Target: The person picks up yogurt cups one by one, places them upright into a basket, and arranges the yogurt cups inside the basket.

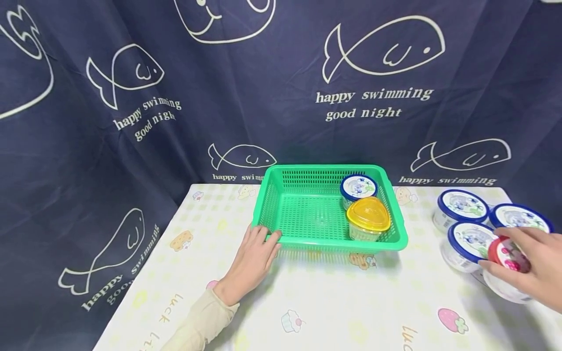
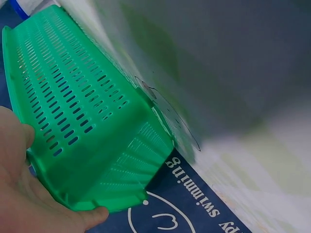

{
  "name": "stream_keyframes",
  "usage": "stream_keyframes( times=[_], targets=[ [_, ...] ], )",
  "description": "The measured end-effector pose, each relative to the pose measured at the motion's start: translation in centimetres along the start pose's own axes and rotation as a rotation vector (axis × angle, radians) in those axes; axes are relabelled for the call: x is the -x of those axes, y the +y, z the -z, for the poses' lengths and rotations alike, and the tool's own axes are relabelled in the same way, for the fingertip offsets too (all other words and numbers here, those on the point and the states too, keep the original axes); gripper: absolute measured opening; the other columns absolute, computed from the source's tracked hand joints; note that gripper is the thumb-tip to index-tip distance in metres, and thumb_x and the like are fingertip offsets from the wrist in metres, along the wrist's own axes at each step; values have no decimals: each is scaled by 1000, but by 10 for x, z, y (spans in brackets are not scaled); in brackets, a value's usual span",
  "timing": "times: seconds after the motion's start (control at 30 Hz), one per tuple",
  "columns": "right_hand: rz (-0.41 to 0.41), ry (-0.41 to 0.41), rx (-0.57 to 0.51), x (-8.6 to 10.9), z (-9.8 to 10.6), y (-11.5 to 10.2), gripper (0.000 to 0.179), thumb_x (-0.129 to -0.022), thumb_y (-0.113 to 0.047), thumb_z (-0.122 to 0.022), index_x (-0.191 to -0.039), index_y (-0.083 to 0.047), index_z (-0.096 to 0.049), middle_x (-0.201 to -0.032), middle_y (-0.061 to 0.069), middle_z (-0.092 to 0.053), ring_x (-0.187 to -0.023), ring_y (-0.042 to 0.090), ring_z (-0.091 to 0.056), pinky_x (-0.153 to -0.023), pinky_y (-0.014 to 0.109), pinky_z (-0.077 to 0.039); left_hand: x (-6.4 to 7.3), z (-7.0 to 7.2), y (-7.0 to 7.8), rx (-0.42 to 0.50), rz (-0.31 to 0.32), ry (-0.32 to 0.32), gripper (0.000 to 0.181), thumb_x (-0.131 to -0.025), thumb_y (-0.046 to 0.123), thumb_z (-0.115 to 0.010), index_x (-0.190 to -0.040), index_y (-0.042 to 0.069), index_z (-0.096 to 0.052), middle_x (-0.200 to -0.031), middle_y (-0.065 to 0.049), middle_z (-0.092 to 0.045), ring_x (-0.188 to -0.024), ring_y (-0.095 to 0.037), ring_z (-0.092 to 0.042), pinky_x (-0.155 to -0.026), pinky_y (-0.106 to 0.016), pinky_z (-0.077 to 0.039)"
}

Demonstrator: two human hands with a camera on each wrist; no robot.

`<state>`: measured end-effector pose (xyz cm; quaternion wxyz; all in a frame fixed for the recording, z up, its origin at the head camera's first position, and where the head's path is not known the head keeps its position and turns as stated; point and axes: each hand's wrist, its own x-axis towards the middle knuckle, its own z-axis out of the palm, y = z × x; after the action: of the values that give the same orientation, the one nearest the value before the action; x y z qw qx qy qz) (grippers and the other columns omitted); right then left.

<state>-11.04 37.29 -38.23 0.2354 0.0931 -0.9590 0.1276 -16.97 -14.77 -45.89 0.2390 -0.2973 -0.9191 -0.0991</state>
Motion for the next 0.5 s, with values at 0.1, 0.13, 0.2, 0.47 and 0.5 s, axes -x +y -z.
stream_keyframes(
  times=[0.1,0.13,0.2,0.47,0.5],
  targets=[
    [53,7,18,-9,5,-8,79,-57,-55,-88,-105,2,-61,-104,38,-57,-88,58,-51,-75,62,-36,0,0,1,-2,-4,-1,33,-109,31,-38,-127,14,-59,-105,-3,-54,-102,-24,-47,-105,-46,-36],
    [58,-1,24,-12,7,-11,79,-57,-55,-88,-105,1,-62,-104,38,-57,-89,58,-51,-76,63,-37,0,0,1,-2,-4,-5,33,-109,31,-37,-127,14,-59,-105,-3,-54,-102,-24,-47,-105,-46,-36],
    [73,-4,30,-16,10,-15,78,-57,-56,-88,-104,1,-62,-104,37,-58,-89,57,-52,-76,63,-37,0,0,1,0,-3,-16,34,-109,32,-36,-128,15,-58,-106,-3,-54,-103,-24,-47,-106,-46,-35],
    [128,22,25,-40,20,-34,79,-58,-54,-88,-110,1,-63,-107,31,-60,-90,54,-51,-72,62,-39,2,0,0,-4,1,-13,33,-109,32,-36,-128,16,-58,-106,-3,-53,-105,-24,-47,-108,-48,-33],
    [129,17,31,-43,22,-38,77,-59,-52,-88,-110,0,-64,-110,29,-60,-90,53,-52,-69,63,-40,3,0,0,-2,-3,-9,33,-109,32,-36,-128,16,-58,-106,-3,-54,-104,-24,-47,-107,-47,-34]
  ],
)
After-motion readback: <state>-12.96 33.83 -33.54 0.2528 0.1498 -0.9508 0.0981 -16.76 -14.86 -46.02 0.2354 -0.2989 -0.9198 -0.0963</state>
